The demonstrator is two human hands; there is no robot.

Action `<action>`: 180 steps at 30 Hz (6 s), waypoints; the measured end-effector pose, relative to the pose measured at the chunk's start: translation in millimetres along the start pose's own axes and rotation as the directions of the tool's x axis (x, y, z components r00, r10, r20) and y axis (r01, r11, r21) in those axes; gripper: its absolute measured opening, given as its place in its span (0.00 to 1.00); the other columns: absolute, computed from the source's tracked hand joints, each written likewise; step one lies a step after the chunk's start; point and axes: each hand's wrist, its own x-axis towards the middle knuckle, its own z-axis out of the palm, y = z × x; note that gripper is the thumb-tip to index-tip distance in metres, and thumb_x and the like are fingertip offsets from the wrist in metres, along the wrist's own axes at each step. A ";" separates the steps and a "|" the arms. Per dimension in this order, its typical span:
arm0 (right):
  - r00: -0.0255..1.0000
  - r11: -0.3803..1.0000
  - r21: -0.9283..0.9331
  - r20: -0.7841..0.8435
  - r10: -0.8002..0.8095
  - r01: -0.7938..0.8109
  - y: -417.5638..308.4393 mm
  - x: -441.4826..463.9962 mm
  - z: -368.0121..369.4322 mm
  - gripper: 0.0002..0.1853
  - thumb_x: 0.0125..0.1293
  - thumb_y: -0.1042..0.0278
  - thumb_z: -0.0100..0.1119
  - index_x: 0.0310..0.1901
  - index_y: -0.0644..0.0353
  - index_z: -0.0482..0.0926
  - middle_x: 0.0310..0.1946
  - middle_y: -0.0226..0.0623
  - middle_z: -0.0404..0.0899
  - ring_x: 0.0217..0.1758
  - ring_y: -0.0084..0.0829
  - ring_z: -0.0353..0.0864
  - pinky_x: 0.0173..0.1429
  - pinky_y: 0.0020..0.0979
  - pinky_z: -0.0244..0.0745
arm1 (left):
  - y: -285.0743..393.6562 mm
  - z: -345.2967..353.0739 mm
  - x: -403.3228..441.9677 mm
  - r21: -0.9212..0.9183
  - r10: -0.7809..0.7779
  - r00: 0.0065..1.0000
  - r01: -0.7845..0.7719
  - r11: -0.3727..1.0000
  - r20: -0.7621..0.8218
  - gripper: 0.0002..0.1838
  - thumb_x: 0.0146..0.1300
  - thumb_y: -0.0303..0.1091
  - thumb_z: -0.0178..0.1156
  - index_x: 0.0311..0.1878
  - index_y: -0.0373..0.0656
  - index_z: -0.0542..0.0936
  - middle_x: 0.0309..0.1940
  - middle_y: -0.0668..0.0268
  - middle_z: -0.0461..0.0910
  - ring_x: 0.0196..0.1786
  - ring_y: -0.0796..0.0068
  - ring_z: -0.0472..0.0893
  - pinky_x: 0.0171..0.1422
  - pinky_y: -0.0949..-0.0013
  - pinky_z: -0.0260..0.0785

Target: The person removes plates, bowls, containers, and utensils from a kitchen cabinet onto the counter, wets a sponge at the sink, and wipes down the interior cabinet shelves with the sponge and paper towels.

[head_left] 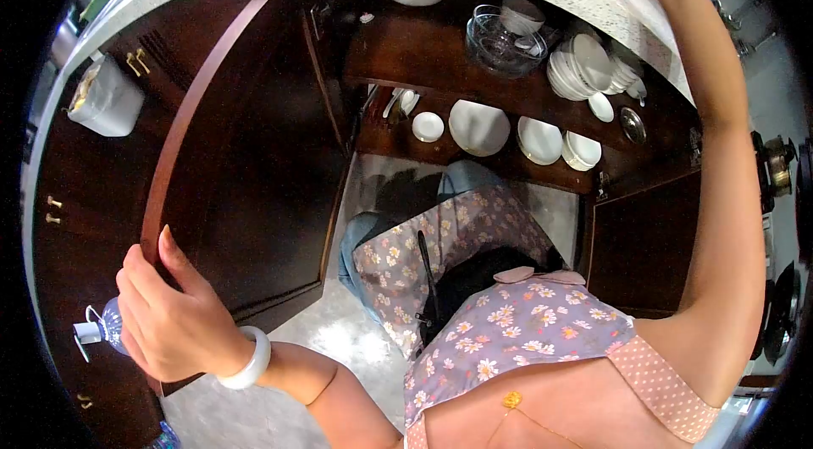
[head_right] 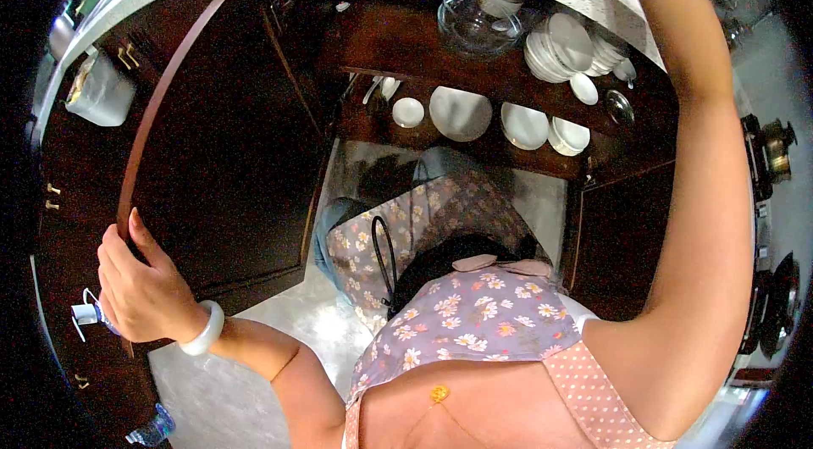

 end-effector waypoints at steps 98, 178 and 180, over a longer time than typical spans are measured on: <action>0.583 0.810 -0.583 -0.682 -0.442 -0.068 60.2 -226.7 -147.2 0.23 0.69 0.51 0.50 0.20 0.58 0.72 0.17 0.30 0.71 0.18 0.18 0.67 0.24 0.20 0.58 | -40.6 16.8 2.5 0.120 0.038 0.999 -0.034 0.992 -0.034 0.19 0.61 0.59 0.53 0.34 0.55 0.82 0.28 0.79 0.83 0.26 0.79 0.80 0.28 0.76 0.67; 0.860 0.410 0.904 -0.110 0.499 -0.122 394.4 229.1 159.8 0.33 0.60 0.50 0.60 0.62 0.58 0.62 0.60 0.50 0.64 0.57 0.44 0.73 0.47 0.38 0.84 | 70.0 64.0 15.8 -0.084 -0.094 0.990 0.086 0.993 -0.106 0.06 0.67 0.33 0.53 0.40 0.43 0.77 0.27 0.65 0.82 0.26 0.66 0.79 0.29 0.67 0.68; 0.900 0.345 0.931 -0.046 0.434 -0.119 411.7 245.5 149.7 0.32 0.61 0.49 0.56 0.62 0.57 0.62 0.60 0.49 0.65 0.57 0.44 0.73 0.47 0.38 0.83 | 76.2 64.1 16.0 -0.025 -0.090 0.983 0.087 0.996 -0.163 0.06 0.67 0.33 0.53 0.38 0.42 0.77 0.25 0.65 0.81 0.24 0.67 0.78 0.28 0.68 0.66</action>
